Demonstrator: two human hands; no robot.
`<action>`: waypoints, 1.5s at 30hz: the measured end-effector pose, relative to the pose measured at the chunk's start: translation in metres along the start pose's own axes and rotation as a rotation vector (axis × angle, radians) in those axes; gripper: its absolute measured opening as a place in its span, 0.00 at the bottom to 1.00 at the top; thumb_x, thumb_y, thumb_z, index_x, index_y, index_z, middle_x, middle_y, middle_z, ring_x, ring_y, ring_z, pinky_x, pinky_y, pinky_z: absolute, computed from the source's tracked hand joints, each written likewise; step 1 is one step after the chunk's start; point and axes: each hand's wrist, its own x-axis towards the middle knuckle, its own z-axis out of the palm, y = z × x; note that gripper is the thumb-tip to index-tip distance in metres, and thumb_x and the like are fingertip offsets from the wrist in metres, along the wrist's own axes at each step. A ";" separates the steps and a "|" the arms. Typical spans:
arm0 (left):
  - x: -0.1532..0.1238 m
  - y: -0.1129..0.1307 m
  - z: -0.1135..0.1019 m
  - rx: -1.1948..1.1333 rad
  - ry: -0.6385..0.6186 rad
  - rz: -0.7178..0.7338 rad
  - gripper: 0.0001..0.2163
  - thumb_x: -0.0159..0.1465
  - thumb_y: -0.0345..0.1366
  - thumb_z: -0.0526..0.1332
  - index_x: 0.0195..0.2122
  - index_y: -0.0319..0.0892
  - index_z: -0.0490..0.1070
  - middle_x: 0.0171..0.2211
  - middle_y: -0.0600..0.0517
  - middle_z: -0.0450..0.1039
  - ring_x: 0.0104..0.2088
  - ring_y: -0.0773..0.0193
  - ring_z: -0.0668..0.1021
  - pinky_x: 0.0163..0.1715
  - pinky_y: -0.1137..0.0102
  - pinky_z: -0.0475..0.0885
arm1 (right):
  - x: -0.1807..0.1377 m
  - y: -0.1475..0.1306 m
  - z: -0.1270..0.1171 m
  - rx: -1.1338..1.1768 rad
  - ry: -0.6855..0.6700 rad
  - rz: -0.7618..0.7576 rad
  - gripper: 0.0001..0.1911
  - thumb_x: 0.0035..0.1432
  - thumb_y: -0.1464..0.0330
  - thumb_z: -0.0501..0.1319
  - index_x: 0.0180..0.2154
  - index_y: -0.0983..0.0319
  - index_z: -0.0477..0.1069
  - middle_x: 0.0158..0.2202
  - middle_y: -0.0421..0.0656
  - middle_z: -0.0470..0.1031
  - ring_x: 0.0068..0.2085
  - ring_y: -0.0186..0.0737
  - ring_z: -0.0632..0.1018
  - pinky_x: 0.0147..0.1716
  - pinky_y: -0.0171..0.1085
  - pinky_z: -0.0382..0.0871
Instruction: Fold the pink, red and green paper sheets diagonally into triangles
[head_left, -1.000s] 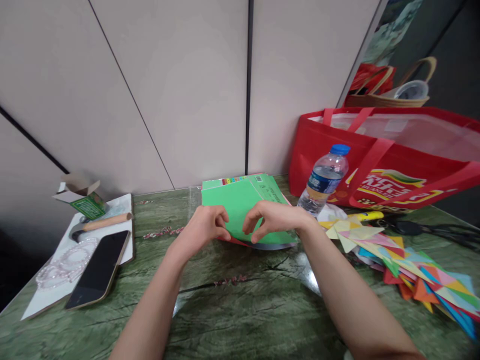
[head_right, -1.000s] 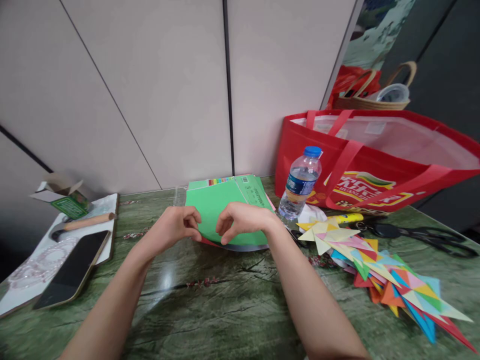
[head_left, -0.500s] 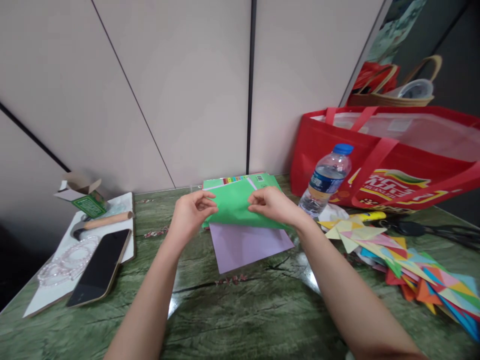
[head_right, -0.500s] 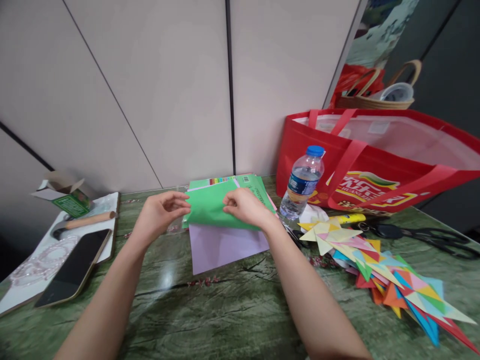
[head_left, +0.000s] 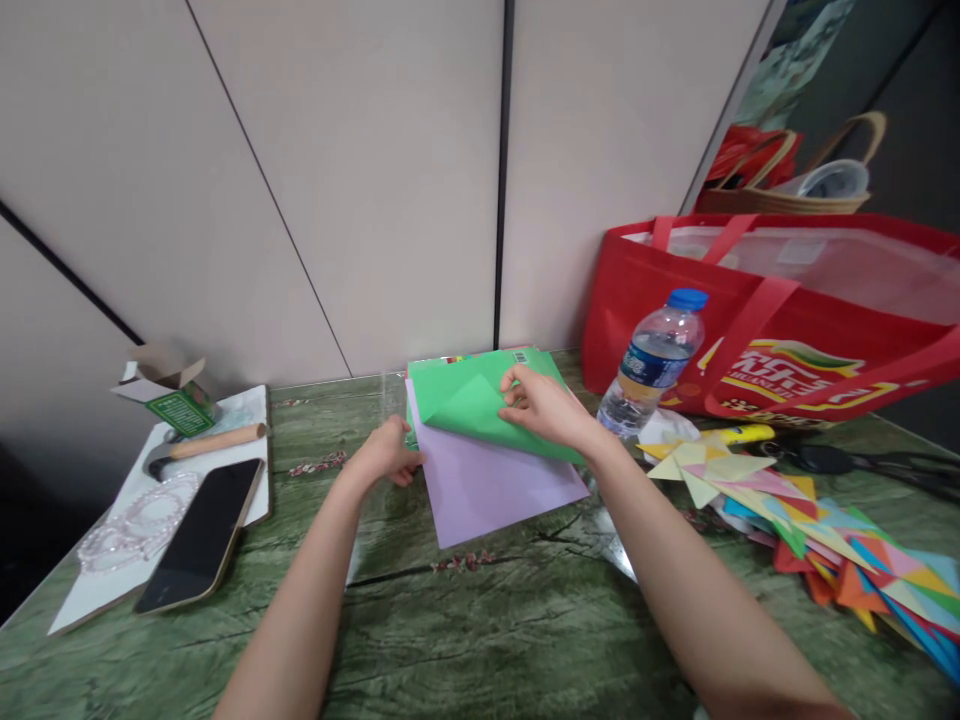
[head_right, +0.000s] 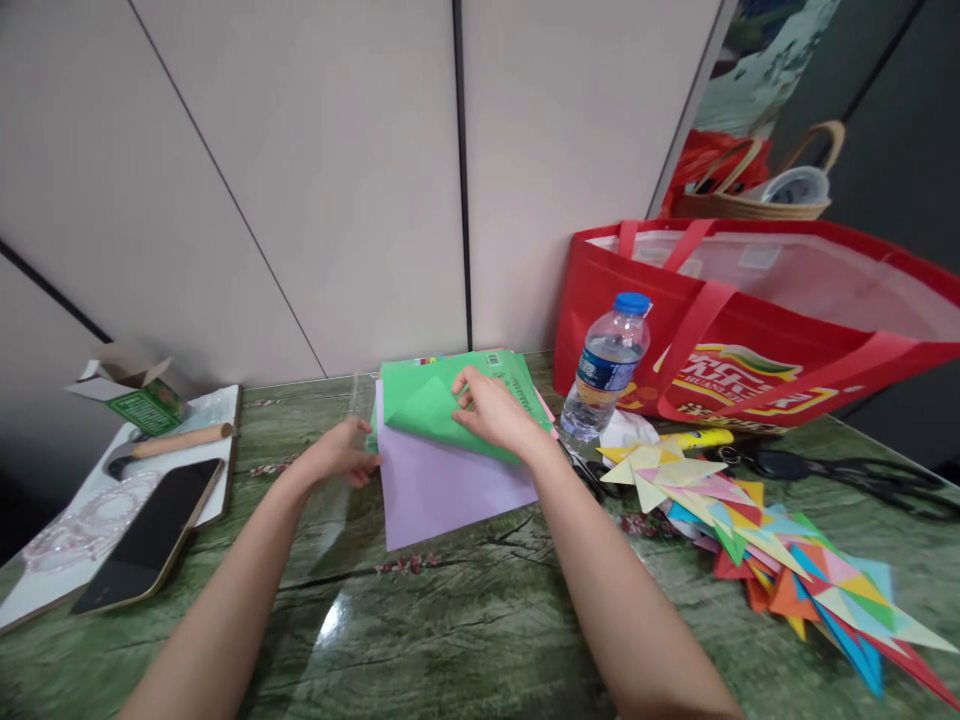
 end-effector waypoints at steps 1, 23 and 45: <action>0.000 0.000 0.000 -0.052 -0.021 -0.011 0.25 0.53 0.22 0.63 0.51 0.34 0.57 0.14 0.57 0.70 0.17 0.59 0.75 0.21 0.66 0.73 | 0.000 0.000 0.001 -0.007 0.007 -0.011 0.12 0.50 0.75 0.58 0.39 0.63 0.67 0.31 0.41 0.73 0.30 0.36 0.73 0.29 0.32 0.61; -0.018 0.025 -0.007 -0.680 -0.023 0.137 0.08 0.51 0.25 0.62 0.20 0.38 0.63 0.14 0.59 0.64 0.14 0.74 0.70 0.18 0.77 0.70 | -0.027 -0.072 -0.001 -0.244 -0.276 -0.284 0.22 0.46 0.59 0.69 0.42 0.62 0.73 0.38 0.44 0.68 0.37 0.41 0.71 0.32 0.35 0.59; -0.049 0.042 -0.006 -0.401 -0.238 0.264 0.12 0.56 0.43 0.65 0.28 0.37 0.74 0.28 0.46 0.79 0.29 0.60 0.81 0.35 0.63 0.76 | -0.007 -0.046 0.001 0.422 -0.053 0.007 0.07 0.45 0.66 0.67 0.20 0.62 0.76 0.19 0.37 0.71 0.24 0.32 0.67 0.27 0.35 0.60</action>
